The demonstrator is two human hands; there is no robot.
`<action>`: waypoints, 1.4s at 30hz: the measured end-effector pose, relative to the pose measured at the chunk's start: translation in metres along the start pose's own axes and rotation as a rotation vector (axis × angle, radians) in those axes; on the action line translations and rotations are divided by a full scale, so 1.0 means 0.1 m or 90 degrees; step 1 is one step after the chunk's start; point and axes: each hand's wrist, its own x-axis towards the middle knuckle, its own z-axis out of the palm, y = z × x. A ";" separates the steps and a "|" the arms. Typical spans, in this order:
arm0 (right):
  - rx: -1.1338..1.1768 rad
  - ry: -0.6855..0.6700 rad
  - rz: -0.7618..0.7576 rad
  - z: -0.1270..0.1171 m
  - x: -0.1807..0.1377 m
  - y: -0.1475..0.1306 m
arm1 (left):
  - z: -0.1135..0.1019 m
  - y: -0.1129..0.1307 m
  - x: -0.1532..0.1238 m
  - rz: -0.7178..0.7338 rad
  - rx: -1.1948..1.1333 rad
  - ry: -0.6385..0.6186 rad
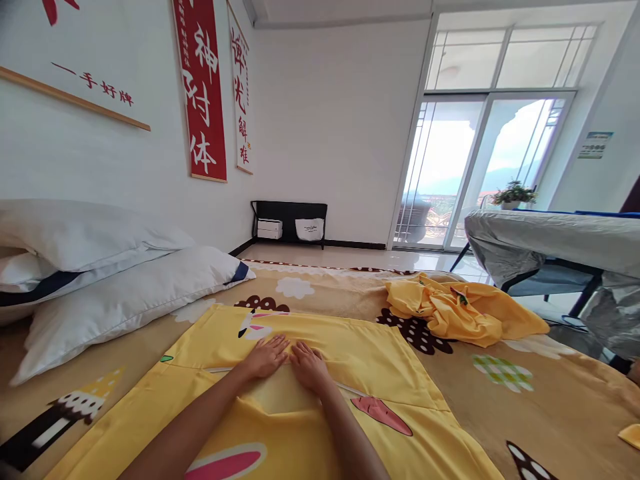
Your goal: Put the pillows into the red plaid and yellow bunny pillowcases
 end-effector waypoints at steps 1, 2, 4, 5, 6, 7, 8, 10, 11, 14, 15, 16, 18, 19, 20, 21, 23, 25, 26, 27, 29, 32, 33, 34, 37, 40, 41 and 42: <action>-0.012 -0.016 0.006 0.02 0.04 0.10 | 0.00 -0.05 0.01 -0.005 0.008 0.009; -0.025 -0.025 0.016 0.03 0.05 0.21 | 0.00 -0.13 0.02 -0.011 0.017 0.019; -0.051 -0.030 0.049 0.01 0.02 0.46 | -0.01 -0.31 0.02 -0.031 0.038 0.042; -0.063 -0.028 0.071 -0.02 -0.01 0.60 | -0.02 -0.41 0.01 -0.047 0.048 0.053; -0.072 -0.026 0.092 -0.06 -0.04 0.74 | -0.03 -0.51 0.01 -0.067 0.058 0.064; -0.082 -0.023 0.113 -0.10 -0.08 0.86 | -0.04 -0.59 0.00 -0.089 0.065 0.074; -0.094 -0.022 0.135 -0.14 -0.10 0.94 | -0.05 -0.64 0.00 -0.111 0.071 0.082; -0.133 -0.011 0.192 -0.19 -0.12 0.99 | -0.05 -0.64 0.03 -0.153 0.083 0.095; -0.158 0.006 0.215 -0.19 -0.11 0.95 | -0.04 -0.59 0.06 -0.161 0.090 0.104; -0.159 0.035 0.144 -0.10 -0.03 0.61 | 0.00 -0.33 0.24 -0.047 0.082 0.102; -0.129 0.021 0.077 -0.05 0.00 0.48 | 0.02 -0.24 0.31 0.019 0.070 0.083; -0.095 -0.002 0.015 -0.01 0.02 0.37 | 0.04 -0.17 0.38 0.077 0.058 0.059; -0.047 -0.041 -0.051 0.08 0.04 0.23 | 0.07 -0.10 0.51 0.130 0.040 0.021; -0.041 -0.047 -0.052 0.11 0.04 0.20 | 0.07 -0.10 0.57 0.129 0.038 0.021; -0.041 -0.046 -0.044 0.13 0.04 0.20 | 0.08 -0.12 0.61 0.120 0.041 0.029; -0.042 -0.047 -0.037 0.13 0.03 0.21 | 0.08 -0.15 0.64 0.109 0.046 0.042; -0.045 -0.056 -0.032 0.12 0.00 0.24 | 0.08 -0.23 0.69 0.087 0.056 0.063; -0.054 -0.052 -0.032 0.10 -0.03 0.24 | 0.07 -0.27 0.73 0.070 0.062 0.073; -0.060 -0.043 -0.040 0.08 -0.05 0.22 | 0.07 -0.28 0.75 0.063 0.062 0.076; -0.066 -0.032 -0.062 0.06 -0.08 0.20 | 0.06 -0.27 0.76 0.057 0.062 0.081; -0.060 -0.014 -0.143 0.04 -0.13 0.14 | 0.04 -0.22 0.78 0.041 0.066 0.096; 0.016 -0.022 -0.233 0.02 -0.18 0.08 | -0.01 -0.13 0.71 0.020 0.078 0.130; 0.052 -0.026 -0.229 0.02 -0.18 0.07 | -0.02 -0.10 0.66 0.019 0.080 0.137; 0.087 -0.025 -0.209 0.02 -0.17 0.08 | -0.04 -0.09 0.60 0.021 0.081 0.140; 0.153 -0.018 -0.138 0.00 -0.04 0.15 | -0.06 -0.09 0.37 0.036 0.080 0.118; 0.076 -0.016 -0.093 -0.03 0.16 0.34 | -0.04 -0.19 0.20 0.052 0.058 0.046; 0.038 -0.015 -0.077 -0.05 0.21 0.42 | -0.04 -0.24 0.16 0.054 0.047 0.027; 0.004 -0.013 -0.056 -0.07 0.25 0.52 | -0.04 -0.31 0.14 0.050 0.038 0.017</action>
